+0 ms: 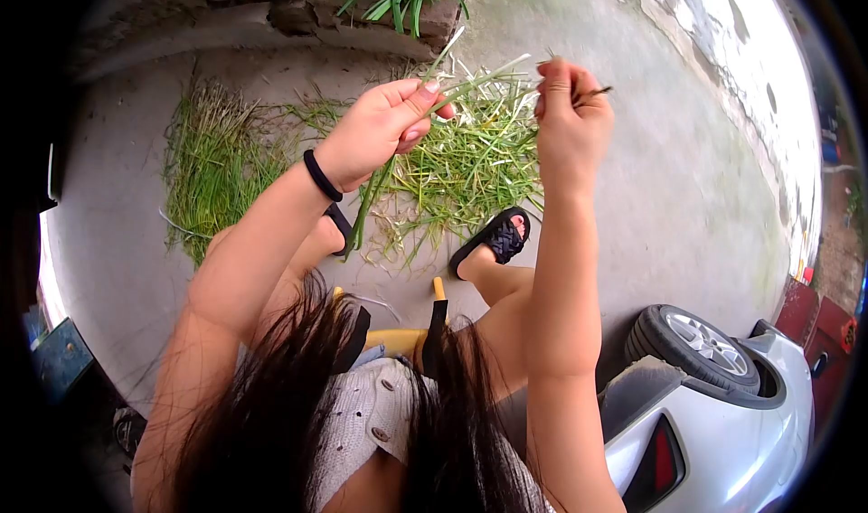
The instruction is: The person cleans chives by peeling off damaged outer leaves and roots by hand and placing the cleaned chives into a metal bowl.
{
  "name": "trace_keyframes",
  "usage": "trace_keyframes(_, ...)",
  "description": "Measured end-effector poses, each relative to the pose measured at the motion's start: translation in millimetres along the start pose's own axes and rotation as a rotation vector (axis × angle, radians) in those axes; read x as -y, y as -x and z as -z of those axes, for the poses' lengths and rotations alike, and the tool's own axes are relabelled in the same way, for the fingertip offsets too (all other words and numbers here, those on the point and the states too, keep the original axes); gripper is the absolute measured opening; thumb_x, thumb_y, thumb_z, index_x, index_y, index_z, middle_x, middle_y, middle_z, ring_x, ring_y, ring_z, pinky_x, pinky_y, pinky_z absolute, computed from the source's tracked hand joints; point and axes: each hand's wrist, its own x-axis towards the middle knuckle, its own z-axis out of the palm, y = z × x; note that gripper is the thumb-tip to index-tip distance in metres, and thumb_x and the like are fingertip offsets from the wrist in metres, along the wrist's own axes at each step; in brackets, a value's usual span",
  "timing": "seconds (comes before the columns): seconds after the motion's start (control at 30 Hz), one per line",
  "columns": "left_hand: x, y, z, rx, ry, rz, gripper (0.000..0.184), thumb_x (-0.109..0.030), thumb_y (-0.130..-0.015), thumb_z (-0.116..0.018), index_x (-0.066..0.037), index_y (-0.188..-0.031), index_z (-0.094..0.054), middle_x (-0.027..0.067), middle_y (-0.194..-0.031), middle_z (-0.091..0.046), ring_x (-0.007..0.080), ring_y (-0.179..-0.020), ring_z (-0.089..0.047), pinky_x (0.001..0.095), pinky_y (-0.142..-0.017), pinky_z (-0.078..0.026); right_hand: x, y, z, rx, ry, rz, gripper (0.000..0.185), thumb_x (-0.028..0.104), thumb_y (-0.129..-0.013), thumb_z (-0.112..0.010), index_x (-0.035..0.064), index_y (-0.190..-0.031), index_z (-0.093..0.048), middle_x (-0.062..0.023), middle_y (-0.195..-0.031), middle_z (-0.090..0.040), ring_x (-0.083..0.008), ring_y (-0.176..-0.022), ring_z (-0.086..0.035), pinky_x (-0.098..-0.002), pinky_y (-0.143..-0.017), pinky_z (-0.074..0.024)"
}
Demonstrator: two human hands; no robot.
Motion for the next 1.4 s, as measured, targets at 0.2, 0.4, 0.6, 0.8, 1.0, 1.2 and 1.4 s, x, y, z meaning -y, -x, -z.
trace_keyframes(0.2,0.8,0.2,2.4,-0.035,0.020,-0.011,0.031,-0.031,-0.095,-0.041,-0.004,-0.093,-0.056,-0.0078,-0.058,-0.037,0.0011,-0.053,-0.031,0.0163,-0.049,-0.027,0.2,-13.5,18.6,-0.183,0.279,0.214,0.026,0.021,-0.085,-0.060,0.0010,-0.101,-0.060,0.0005,-0.071,-0.055,-0.0030,-0.055,-0.043,-0.0172,-0.047,-0.0342)
trace_keyframes(0.4,3.6,-2.0,-0.4,-0.052,-0.026,-0.074,0.027,-0.029,-0.094,-0.044,-0.005,-0.093,-0.056,-0.0070,-0.062,-0.042,0.0015,-0.055,-0.034,0.0156,-0.052,-0.030,9.0,15.4,-11.5,0.388,0.248,-0.150,0.030,0.030,-0.083,-0.062,0.0011,-0.093,-0.063,0.0008,-0.067,-0.057,-0.0037,-0.057,-0.047,-0.0191,-0.049,-0.0348)
trace_keyframes(0.6,6.0,0.1,2.1,-0.029,0.015,-0.093,0.023,-0.026,-0.093,-0.046,-0.005,-0.095,-0.056,-0.0064,-0.068,-0.046,0.0017,-0.061,-0.039,0.0159,-0.057,-0.033,10.5,-0.2,3.8,0.040,0.135,-0.032,0.031,0.030,-0.085,-0.059,0.0005,-0.074,-0.060,0.0006,-0.061,-0.054,-0.0042,-0.052,-0.043,-0.0188,-0.048,-0.0352)
trace_keyframes(0.8,2.6,7.7,0.7,0.022,-0.058,-0.138,0.024,-0.025,-0.092,-0.047,-0.004,-0.101,-0.057,-0.0055,-0.070,-0.050,0.0024,-0.063,-0.042,0.0161,-0.059,-0.036,23.5,15.6,0.9,0.393,0.120,-0.145,0.056,0.037,-0.081,-0.064,-0.0046,-0.115,-0.049,-0.0015,-0.075,-0.054,-0.0024,-0.056,-0.043,-0.0173,-0.048,-0.0318)
trace_keyframes(1.0,-0.6,16.8,-1.2,0.277,-0.173,-0.083,0.032,-0.029,-0.094,-0.043,-0.004,-0.102,-0.059,-0.0049,-0.071,-0.051,0.0034,-0.062,-0.042,0.0170,-0.057,-0.037,26.8,18.8,-10.7,0.513,0.047,-0.210,0.034,0.036,-0.087,-0.055,0.0018,-0.087,-0.060,0.0046,-0.054,-0.043,-0.0021,-0.047,-0.034,-0.0183,-0.043,-0.0233)
trace_keyframes(1.2,-8.6,17.8,30.6,0.149,-0.341,0.070,0.028,-0.027,-0.093,-0.043,-0.004,-0.103,-0.055,0.0010,-0.084,-0.056,0.0063,-0.070,-0.056,0.0183,-0.062,-0.045,47.8,26.2,-6.9,0.199,0.110,0.051,0.039,0.037,-0.091,-0.048,0.0044,-0.073,-0.058,0.0038,-0.050,-0.040,-0.0021,-0.046,-0.032,-0.0187,-0.042,-0.0224)
trace_keyframes(1.4,4.3,19.7,45.2,-0.288,-1.109,-0.305,0.042,-0.030,-0.085,-0.055,-0.003,-0.117,-0.047,0.0133,-0.114,-0.050,0.0236,-0.098,-0.054,0.0365,-0.084,-0.045,56.7,32.8,7.1,0.175,0.160,0.041,0.041,0.039,-0.091,-0.048,0.0044,-0.070,-0.056,0.0042,-0.050,-0.038,-0.0025,-0.046,-0.029,-0.0193,-0.042,-0.0210)
